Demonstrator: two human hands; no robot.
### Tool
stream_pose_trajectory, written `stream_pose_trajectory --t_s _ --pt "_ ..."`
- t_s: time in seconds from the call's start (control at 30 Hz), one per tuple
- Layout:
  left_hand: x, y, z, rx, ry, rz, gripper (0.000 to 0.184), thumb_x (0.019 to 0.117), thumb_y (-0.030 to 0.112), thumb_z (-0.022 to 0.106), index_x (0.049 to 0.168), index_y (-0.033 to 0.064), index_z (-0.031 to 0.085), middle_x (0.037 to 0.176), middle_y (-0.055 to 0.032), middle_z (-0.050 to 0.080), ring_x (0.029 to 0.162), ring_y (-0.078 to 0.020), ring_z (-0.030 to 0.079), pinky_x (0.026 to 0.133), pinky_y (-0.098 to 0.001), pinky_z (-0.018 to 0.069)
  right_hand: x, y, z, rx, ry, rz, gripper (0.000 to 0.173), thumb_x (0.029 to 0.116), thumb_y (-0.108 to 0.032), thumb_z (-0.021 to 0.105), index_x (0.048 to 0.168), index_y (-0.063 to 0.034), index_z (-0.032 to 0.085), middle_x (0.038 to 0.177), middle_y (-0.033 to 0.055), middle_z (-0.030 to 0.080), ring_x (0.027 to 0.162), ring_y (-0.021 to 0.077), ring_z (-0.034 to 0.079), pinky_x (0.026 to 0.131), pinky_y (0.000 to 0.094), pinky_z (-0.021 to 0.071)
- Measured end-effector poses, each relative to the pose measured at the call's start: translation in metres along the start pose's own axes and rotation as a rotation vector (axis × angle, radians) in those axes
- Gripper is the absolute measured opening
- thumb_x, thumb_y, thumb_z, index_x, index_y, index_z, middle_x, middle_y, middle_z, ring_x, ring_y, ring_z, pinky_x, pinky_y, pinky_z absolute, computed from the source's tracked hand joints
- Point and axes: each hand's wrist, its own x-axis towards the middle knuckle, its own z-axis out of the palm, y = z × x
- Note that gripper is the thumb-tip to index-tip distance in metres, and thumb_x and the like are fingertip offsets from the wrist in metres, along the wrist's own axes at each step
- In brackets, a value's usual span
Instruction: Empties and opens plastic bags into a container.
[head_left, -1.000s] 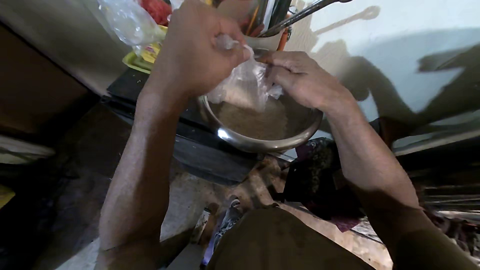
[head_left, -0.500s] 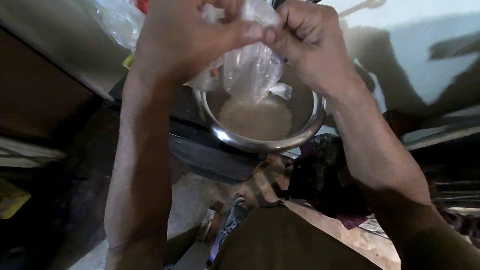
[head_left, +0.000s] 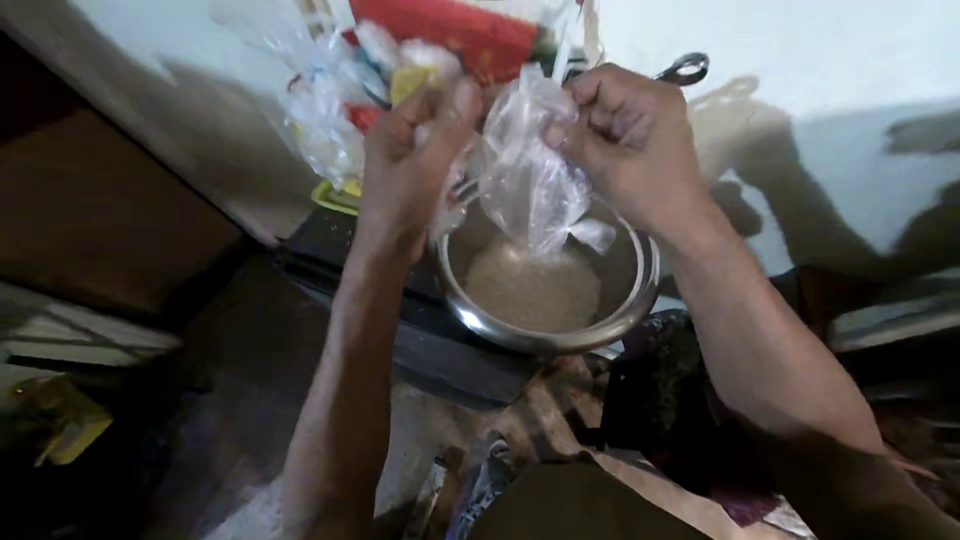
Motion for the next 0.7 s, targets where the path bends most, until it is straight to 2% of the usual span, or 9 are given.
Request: stream_pose_trajectory --t_s 0.1,0.17,0.23,0.43,0.5,0.57,0.63,0.67,0.7 --pt "0.001 -0.002 0.009 0.116 -0.132 0.085 0.049 0.0911 0.038 0.073 0.132 0.0140 0.059 0.108 0.0058 0.063 0.085 -0.0023 0.063 0.066 -0.0195 0.0562 0.012 -0.006 0.008 0.009 0.011 -0.040 0.019 0.0973 -0.011 0.069 0.111 0.0016 0.064 0.083 0.0016 0.068 0.070 0.0063 0.065 0.067 0.0244 0.0579" --pt "0.003 -0.002 0.021 0.120 -0.141 0.118 0.033 0.0965 0.033 0.070 0.121 0.0132 0.062 0.105 0.0087 0.069 0.092 -0.0002 0.067 0.080 -0.0215 0.0591 0.019 -0.012 0.012 0.056 -0.047 -0.049 0.014 0.0980 -0.008 0.066 0.109 0.0003 0.068 0.084 0.0018 0.070 0.072 0.0057 0.066 0.068 0.0236 0.0581" --pt "0.006 0.000 0.028 0.081 -0.080 0.106 0.026 0.1057 0.029 0.057 0.122 0.0091 0.061 0.106 0.0051 0.070 0.101 -0.0043 0.068 0.093 -0.0280 0.0583 0.022 -0.019 0.010 0.105 -0.100 -0.035 0.017 0.0984 -0.004 0.061 0.113 0.0005 0.068 0.088 0.0036 0.071 0.077 0.0067 0.066 0.072 0.0244 0.0579" --pt "0.010 0.011 0.034 0.031 0.231 0.118 0.026 0.1115 0.026 0.041 0.119 0.0084 0.059 0.092 0.0017 0.067 0.086 -0.0097 0.069 0.078 -0.0319 0.0616 -0.005 -0.029 0.011 -0.134 -0.092 0.003 0.044 0.0902 -0.033 0.078 0.124 -0.0069 0.066 0.110 0.0028 0.069 0.092 0.0089 0.067 0.079 0.0266 0.0598" --pt "0.013 0.015 0.042 -0.030 0.244 0.109 0.025 0.1111 0.025 0.042 0.114 0.0076 0.059 0.090 -0.0011 0.066 0.083 -0.0133 0.068 0.074 -0.0350 0.0616 -0.008 -0.029 0.017 -0.177 -0.134 -0.048 0.041 0.0933 -0.027 0.075 0.126 -0.0029 0.067 0.112 0.0059 0.070 0.099 0.0099 0.069 0.089 0.0275 0.0593" --pt "0.006 0.023 0.055 -0.117 0.266 0.091 0.018 0.1100 0.023 0.046 0.115 0.0101 0.056 0.093 -0.0005 0.064 0.084 -0.0136 0.067 0.076 -0.0351 0.0607 -0.005 -0.033 0.026 -0.183 -0.096 -0.087 0.021 0.0944 -0.011 0.069 0.111 0.0001 0.070 0.100 0.0072 0.071 0.089 0.0102 0.069 0.083 0.0268 0.0596" --pt "-0.017 0.016 0.052 -0.186 0.184 0.170 0.029 0.1070 0.019 0.052 0.135 0.0106 0.054 0.108 -0.0006 0.068 0.095 -0.0131 0.068 0.085 -0.0332 0.0604 -0.004 -0.031 0.047 -0.212 0.050 -0.120 0.015 0.0862 -0.009 0.074 0.099 -0.0013 0.074 0.090 0.0057 0.072 0.085 0.0102 0.068 0.080 0.0278 0.0561" --pt "-0.024 -0.004 0.040 -0.229 0.018 0.267 0.031 0.1062 0.016 0.054 0.136 0.0082 0.055 0.114 -0.0019 0.070 0.099 -0.0121 0.069 0.086 -0.0294 0.0603 -0.007 -0.005 0.057 -0.221 0.208 -0.209 0.018 0.0838 -0.014 0.078 0.100 -0.0049 0.076 0.093 0.0022 0.073 0.089 0.0073 0.067 0.083 0.0254 0.0554" --pt "-0.018 -0.031 0.014 -0.173 -0.313 0.375 0.039 0.1086 0.014 0.048 0.146 0.0019 0.045 0.130 -0.0048 0.064 0.113 -0.0094 0.065 0.094 -0.0242 0.0559 -0.005 0.053 0.074 -0.198 0.447 -0.422 0.023 0.0857 -0.022 0.077 0.104 -0.0078 0.076 0.097 -0.0011 0.072 0.093 0.0048 0.066 0.085 0.0221 0.0543"
